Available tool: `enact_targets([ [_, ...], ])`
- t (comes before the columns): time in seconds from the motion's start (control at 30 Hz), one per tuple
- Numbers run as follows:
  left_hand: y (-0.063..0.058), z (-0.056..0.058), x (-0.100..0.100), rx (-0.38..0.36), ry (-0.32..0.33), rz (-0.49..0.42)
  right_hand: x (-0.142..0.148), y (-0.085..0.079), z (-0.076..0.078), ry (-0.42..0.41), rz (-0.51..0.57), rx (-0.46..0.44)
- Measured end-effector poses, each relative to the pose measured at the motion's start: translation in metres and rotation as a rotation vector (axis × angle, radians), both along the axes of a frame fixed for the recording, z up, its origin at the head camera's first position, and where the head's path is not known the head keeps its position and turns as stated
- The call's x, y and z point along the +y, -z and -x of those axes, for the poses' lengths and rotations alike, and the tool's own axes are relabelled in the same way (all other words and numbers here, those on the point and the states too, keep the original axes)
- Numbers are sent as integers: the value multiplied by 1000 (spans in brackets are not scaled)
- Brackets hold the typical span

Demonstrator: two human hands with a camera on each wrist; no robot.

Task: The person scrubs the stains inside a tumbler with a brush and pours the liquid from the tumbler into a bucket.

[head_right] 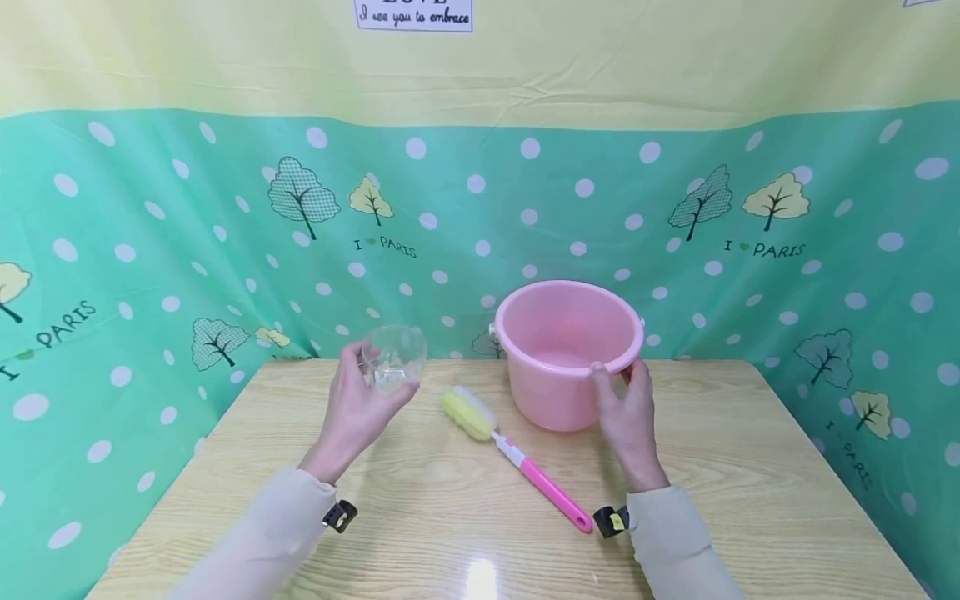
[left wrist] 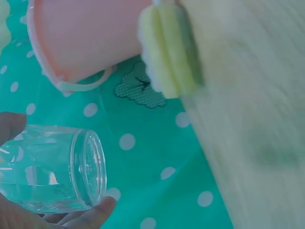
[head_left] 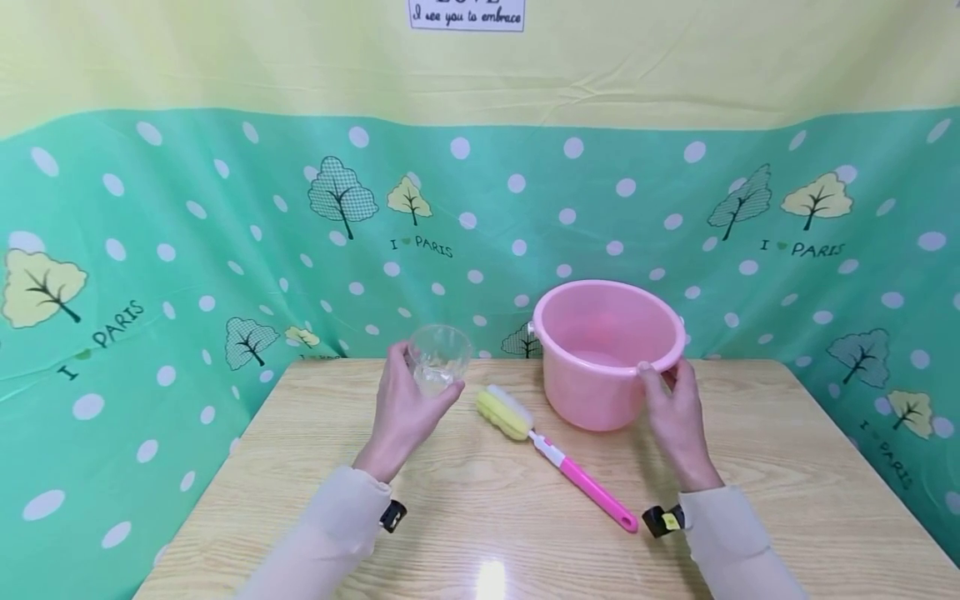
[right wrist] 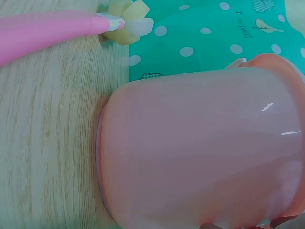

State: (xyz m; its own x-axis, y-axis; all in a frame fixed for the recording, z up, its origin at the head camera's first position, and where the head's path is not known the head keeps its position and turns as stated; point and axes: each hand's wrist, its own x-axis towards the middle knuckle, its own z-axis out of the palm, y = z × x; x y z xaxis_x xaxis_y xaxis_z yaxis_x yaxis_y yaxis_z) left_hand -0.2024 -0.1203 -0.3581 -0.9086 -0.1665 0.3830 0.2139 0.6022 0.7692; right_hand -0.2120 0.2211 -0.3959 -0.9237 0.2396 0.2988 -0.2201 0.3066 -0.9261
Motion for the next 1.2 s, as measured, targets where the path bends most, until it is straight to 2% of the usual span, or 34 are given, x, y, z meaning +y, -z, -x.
enact_targets([
  [0.23, 14, -3, -7, 17, 0, -11, 0, 0, 0, 4, -2, -8],
  [0.8, 34, -4, -17, 44, 18, -56, 1, 1, -1, 6, -10, -19],
  [1.2, 50, 0, -27, -18, -27, -88, -1, 0, -1, 9, -7, -21],
])
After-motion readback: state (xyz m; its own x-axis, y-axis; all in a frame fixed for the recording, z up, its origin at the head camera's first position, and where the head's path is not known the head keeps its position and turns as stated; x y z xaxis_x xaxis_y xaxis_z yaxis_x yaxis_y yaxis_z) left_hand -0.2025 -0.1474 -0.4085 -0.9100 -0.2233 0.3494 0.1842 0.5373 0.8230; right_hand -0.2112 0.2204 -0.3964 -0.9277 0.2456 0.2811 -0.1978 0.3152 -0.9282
